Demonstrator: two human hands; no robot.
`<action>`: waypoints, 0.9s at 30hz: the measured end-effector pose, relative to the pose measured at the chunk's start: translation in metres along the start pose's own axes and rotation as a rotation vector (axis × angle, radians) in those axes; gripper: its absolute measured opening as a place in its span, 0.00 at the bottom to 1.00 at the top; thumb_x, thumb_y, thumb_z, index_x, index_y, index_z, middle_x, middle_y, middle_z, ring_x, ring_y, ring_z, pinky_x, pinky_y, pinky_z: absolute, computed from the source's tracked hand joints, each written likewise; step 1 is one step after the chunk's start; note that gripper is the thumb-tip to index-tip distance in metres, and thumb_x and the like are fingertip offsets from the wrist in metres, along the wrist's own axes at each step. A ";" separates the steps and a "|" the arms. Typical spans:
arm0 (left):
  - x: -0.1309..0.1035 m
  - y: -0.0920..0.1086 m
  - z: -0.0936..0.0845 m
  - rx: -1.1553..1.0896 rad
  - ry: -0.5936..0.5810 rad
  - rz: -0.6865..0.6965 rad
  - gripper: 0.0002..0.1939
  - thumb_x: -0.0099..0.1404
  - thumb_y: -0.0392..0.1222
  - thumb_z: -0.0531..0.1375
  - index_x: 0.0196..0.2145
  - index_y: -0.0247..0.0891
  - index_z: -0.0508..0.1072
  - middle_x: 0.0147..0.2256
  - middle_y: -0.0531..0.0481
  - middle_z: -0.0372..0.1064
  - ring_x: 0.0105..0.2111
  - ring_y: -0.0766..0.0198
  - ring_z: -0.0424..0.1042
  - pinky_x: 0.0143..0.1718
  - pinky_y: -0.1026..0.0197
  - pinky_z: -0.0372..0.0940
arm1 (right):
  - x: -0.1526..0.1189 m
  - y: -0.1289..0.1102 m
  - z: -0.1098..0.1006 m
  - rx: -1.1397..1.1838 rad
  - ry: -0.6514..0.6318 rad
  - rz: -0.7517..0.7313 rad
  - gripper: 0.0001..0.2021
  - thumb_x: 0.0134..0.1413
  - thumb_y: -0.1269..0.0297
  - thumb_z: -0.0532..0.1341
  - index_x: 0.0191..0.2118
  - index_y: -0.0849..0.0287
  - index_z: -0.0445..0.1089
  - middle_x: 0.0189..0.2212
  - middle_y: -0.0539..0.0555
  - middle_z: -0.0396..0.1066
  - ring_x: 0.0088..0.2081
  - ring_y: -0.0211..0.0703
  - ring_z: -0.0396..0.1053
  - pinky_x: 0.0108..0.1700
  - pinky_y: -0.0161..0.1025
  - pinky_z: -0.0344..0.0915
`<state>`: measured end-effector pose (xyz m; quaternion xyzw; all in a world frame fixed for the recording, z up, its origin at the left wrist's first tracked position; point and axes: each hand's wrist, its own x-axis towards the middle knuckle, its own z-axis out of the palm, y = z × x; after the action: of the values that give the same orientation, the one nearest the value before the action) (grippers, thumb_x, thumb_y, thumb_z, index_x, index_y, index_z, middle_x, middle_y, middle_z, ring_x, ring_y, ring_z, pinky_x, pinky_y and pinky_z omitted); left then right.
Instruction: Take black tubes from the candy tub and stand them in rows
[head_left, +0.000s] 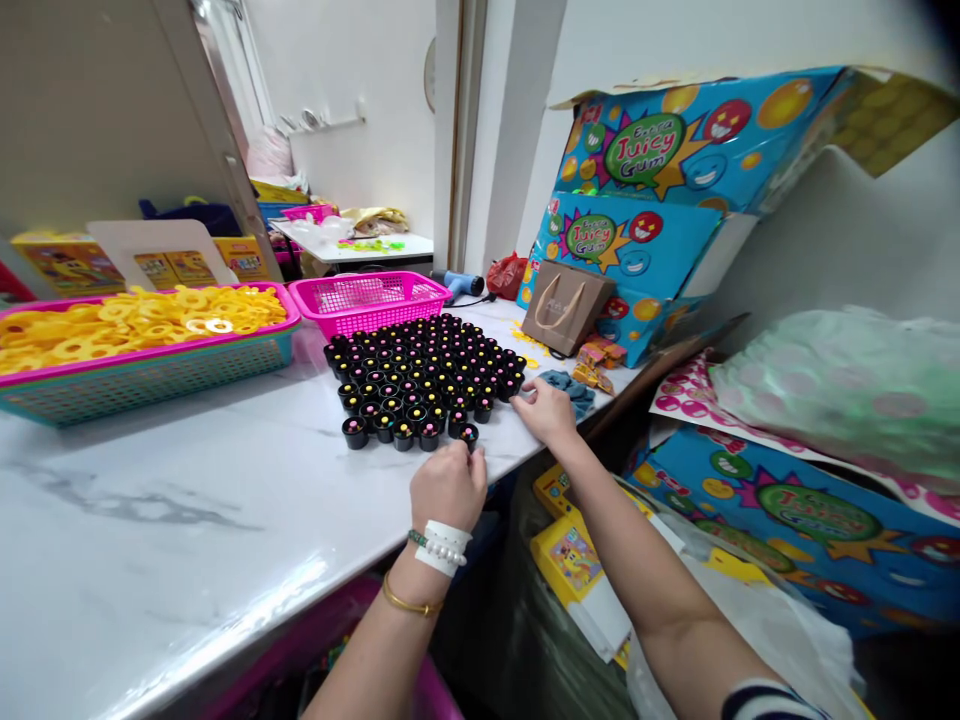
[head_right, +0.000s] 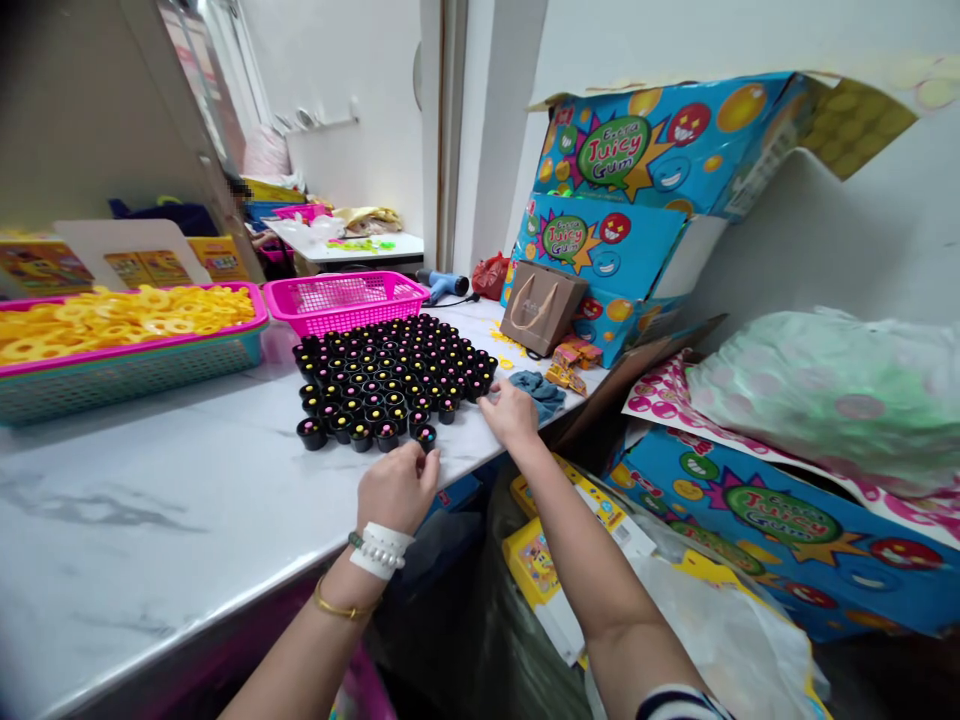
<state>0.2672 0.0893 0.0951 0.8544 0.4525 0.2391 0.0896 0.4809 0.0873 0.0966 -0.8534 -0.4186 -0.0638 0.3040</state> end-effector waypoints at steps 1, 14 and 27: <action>0.000 0.000 0.000 -0.003 -0.001 -0.001 0.16 0.69 0.49 0.50 0.31 0.38 0.70 0.29 0.44 0.74 0.32 0.55 0.74 0.29 0.59 0.56 | 0.001 0.001 0.000 0.000 0.001 0.001 0.12 0.49 0.57 0.63 0.40 0.55 0.71 0.28 0.51 0.76 0.34 0.46 0.74 0.37 0.38 0.64; 0.000 0.001 0.001 -0.007 0.036 -0.017 0.14 0.68 0.46 0.52 0.30 0.37 0.71 0.28 0.46 0.74 0.31 0.58 0.74 0.30 0.61 0.57 | 0.012 -0.005 0.006 -0.135 0.005 0.067 0.20 0.48 0.46 0.62 0.40 0.56 0.66 0.30 0.54 0.75 0.36 0.50 0.73 0.34 0.39 0.62; 0.003 0.001 0.003 -0.117 0.087 -0.117 0.13 0.66 0.45 0.53 0.42 0.33 0.69 0.29 0.44 0.75 0.31 0.56 0.76 0.30 0.60 0.62 | -0.025 -0.012 0.002 0.216 0.077 -0.110 0.15 0.49 0.50 0.63 0.35 0.56 0.70 0.25 0.49 0.74 0.29 0.42 0.72 0.35 0.36 0.63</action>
<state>0.2708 0.0914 0.0938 0.8086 0.4903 0.2966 0.1334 0.4555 0.0770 0.0914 -0.7883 -0.4572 -0.0674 0.4061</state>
